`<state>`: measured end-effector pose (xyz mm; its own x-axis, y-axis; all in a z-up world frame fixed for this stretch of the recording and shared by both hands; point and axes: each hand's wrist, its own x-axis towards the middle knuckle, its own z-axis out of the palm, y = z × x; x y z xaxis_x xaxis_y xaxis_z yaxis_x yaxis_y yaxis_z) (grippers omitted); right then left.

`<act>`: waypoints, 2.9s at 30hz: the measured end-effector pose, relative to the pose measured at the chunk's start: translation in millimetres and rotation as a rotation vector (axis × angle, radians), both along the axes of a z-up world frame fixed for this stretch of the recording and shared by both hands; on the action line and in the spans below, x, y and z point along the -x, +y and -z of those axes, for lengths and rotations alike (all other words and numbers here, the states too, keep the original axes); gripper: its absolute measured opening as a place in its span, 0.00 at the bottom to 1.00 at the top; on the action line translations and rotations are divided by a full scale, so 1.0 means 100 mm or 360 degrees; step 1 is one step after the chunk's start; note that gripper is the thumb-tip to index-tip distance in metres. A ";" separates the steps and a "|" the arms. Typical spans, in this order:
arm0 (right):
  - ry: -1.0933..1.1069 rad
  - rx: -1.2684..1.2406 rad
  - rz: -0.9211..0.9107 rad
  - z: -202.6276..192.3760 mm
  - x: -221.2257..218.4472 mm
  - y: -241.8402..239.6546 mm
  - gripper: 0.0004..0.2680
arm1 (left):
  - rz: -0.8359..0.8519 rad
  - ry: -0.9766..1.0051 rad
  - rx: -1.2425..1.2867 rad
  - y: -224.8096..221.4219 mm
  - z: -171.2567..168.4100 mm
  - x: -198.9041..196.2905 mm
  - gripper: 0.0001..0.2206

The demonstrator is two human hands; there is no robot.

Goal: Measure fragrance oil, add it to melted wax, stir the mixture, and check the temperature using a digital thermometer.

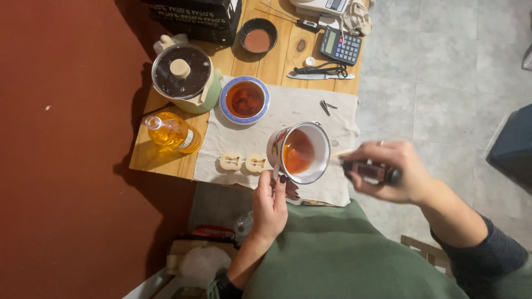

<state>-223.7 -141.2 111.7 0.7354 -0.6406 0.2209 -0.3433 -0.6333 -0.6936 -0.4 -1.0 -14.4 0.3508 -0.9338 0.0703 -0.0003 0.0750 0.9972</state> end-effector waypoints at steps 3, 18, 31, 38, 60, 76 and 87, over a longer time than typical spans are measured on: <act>0.0000 0.0062 -0.0014 0.01 0.03 -0.03 0.10 | -0.0007 0.0036 0.0000 -0.03 -0.03 -0.01 0.08; -0.0024 -0.0099 0.0167 0.18 0.15 0.10 0.10 | 0.0025 0.0067 0.0033 -0.05 -0.06 0.02 0.08; -0.0110 -0.0108 0.0183 0.19 0.22 0.22 0.10 | -0.0011 0.0015 0.0012 0.03 0.01 0.07 0.09; -0.0182 -0.0107 0.0149 0.21 0.22 0.26 0.10 | -0.0012 -0.0006 0.0025 0.07 -0.02 0.05 0.10; -0.0107 -0.0140 0.0126 0.28 0.24 0.21 0.11 | 0.0033 0.0030 0.0015 0.05 -0.01 0.02 0.09; -0.0069 -0.0055 0.0085 0.14 0.12 0.12 0.10 | 0.0049 0.0041 0.0009 0.00 0.00 -0.01 0.09; -0.0092 -0.0055 0.0010 0.12 0.10 0.08 0.10 | 0.0022 -0.0004 0.0014 -0.01 -0.04 0.00 0.09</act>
<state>-233.7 -133.5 99.7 0.7179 -0.6533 0.2404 -0.3060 -0.6064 -0.7339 -0.4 -1.7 -10.3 0.3379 -0.9378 0.0794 -0.0016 0.0838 0.9965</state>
